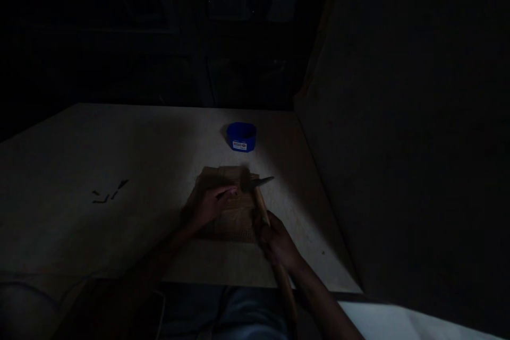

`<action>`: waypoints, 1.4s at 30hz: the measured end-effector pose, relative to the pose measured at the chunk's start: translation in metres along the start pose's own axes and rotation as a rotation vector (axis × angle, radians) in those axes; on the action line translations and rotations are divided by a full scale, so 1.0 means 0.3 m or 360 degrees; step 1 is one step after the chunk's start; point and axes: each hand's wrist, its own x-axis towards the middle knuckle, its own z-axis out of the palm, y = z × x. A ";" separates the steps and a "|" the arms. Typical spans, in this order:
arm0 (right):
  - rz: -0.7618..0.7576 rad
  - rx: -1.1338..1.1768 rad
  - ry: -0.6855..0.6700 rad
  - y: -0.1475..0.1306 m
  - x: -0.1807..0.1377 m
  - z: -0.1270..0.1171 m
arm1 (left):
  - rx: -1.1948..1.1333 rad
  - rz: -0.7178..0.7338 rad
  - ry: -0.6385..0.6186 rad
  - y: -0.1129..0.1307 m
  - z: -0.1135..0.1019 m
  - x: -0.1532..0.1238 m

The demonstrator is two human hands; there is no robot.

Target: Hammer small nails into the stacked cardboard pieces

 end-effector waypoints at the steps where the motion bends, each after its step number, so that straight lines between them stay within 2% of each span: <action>1: -0.0020 -0.0051 0.0015 0.004 0.000 0.005 | -0.0037 -0.0032 -0.0020 0.000 -0.002 0.009; 6: -0.0034 -0.0139 0.0055 0.012 0.002 0.012 | -0.0227 -0.0167 -0.0080 0.016 -0.005 0.050; 11: 0.0000 0.0033 0.0016 0.009 0.006 -0.003 | -0.0333 -0.0179 0.0007 0.031 -0.011 0.048; 17: 0.0020 0.0064 0.0055 0.009 0.000 0.000 | -0.0316 -0.0127 0.0001 0.021 -0.007 0.025; 24: -0.0005 0.0074 0.0035 0.016 0.001 -0.004 | -0.0120 -0.0039 -0.0044 0.030 0.014 0.005; 29: -0.0008 0.0070 0.0048 0.025 0.003 -0.013 | -0.0084 -0.0087 -0.0087 0.047 0.025 -0.005; 33: -0.0014 0.0072 0.0053 0.023 0.001 -0.013 | -0.0199 -0.0100 0.0003 0.041 0.014 0.006; 38: 0.0005 0.0069 0.0051 0.006 -0.002 -0.002 | -0.0631 -0.0257 0.0174 0.048 -0.050 0.049; 42: 0.0002 0.0037 0.0040 -0.004 -0.003 0.002 | -0.0833 -0.0291 0.0296 0.055 -0.089 0.070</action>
